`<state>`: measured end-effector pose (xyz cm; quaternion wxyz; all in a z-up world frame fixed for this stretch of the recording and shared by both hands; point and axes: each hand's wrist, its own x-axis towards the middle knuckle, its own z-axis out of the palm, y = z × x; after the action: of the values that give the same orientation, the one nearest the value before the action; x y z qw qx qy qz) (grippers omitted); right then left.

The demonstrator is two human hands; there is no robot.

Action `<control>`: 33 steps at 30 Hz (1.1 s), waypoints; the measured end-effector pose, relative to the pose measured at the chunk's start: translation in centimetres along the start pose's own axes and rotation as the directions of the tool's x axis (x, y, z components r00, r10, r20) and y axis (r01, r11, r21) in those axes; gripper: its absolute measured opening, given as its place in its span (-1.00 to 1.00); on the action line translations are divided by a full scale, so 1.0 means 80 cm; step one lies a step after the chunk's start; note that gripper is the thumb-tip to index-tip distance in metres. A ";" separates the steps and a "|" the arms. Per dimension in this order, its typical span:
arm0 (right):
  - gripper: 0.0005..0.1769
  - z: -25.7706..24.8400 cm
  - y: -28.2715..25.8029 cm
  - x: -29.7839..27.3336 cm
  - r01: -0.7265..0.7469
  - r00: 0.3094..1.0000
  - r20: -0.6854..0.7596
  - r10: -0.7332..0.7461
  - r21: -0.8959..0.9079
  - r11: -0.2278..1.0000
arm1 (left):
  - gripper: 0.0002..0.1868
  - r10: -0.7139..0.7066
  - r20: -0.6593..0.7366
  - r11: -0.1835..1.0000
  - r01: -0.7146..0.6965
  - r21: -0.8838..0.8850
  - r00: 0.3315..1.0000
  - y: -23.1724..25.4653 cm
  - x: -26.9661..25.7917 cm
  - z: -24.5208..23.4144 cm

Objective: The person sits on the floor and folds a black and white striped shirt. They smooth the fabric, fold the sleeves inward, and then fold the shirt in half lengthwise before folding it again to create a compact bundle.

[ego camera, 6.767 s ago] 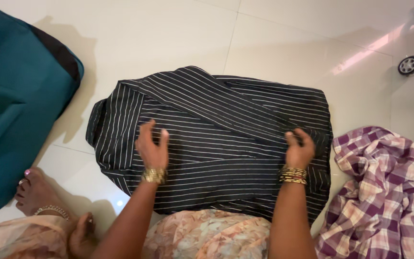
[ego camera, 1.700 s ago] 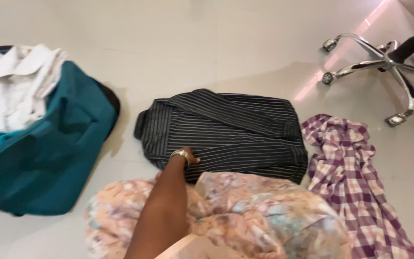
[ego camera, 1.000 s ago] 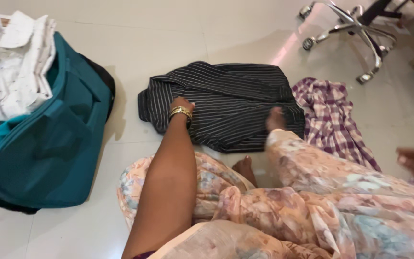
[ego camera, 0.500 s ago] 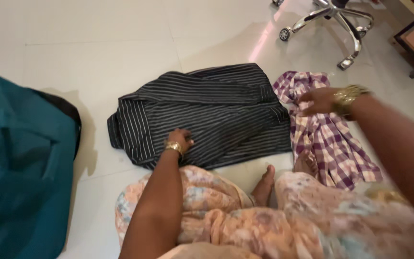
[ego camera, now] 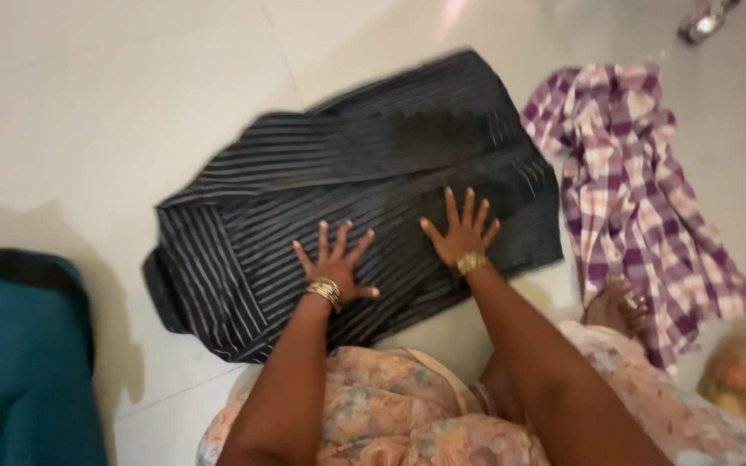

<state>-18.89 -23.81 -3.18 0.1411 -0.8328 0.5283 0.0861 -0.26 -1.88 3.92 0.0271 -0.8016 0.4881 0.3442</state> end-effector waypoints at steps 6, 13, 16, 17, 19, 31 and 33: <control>0.10 -0.023 -0.078 0.020 0.194 0.976 -0.108 -0.190 0.026 0.981 | 0.42 -0.081 -0.022 0.996 0.080 -0.044 0.997 -0.011 0.003 -0.013; 0.02 -0.004 -0.075 -0.038 0.458 0.887 -0.026 -0.461 -0.081 0.885 | 0.41 -0.122 0.020 0.986 0.124 -0.108 0.992 -0.012 -0.011 0.001; -0.02 -0.029 0.010 -0.031 0.284 0.950 -0.112 -0.293 -0.089 0.955 | 0.39 -0.131 -0.003 0.983 0.130 -0.128 0.991 -0.013 -0.012 0.001; -0.05 -0.031 0.038 -0.026 0.216 0.957 -0.191 -0.218 -0.032 0.976 | 0.40 -0.141 0.020 0.982 0.142 -0.123 0.990 -0.012 -0.013 0.000; -0.01 -0.035 0.095 -0.013 0.048 0.989 -0.144 -0.047 0.008 0.999 | 0.41 -0.161 0.062 0.980 0.167 -0.107 0.985 -0.009 -0.012 -0.003; -0.23 -0.048 0.050 -0.029 0.217 0.873 -0.478 -0.092 0.214 0.952 | 0.50 -0.199 0.053 0.978 0.202 -0.057 0.978 -0.003 -0.020 0.007; -0.14 -0.044 -0.006 -0.040 0.492 0.811 -0.431 -0.395 0.137 0.860 | 0.57 -0.237 0.049 0.968 0.240 -0.075 0.970 -0.006 -0.021 0.005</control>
<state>-19.85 -22.03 1.13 0.1505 -0.9100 0.3412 -0.1813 -0.62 -0.18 4.44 0.0457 -0.8479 0.3734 0.3735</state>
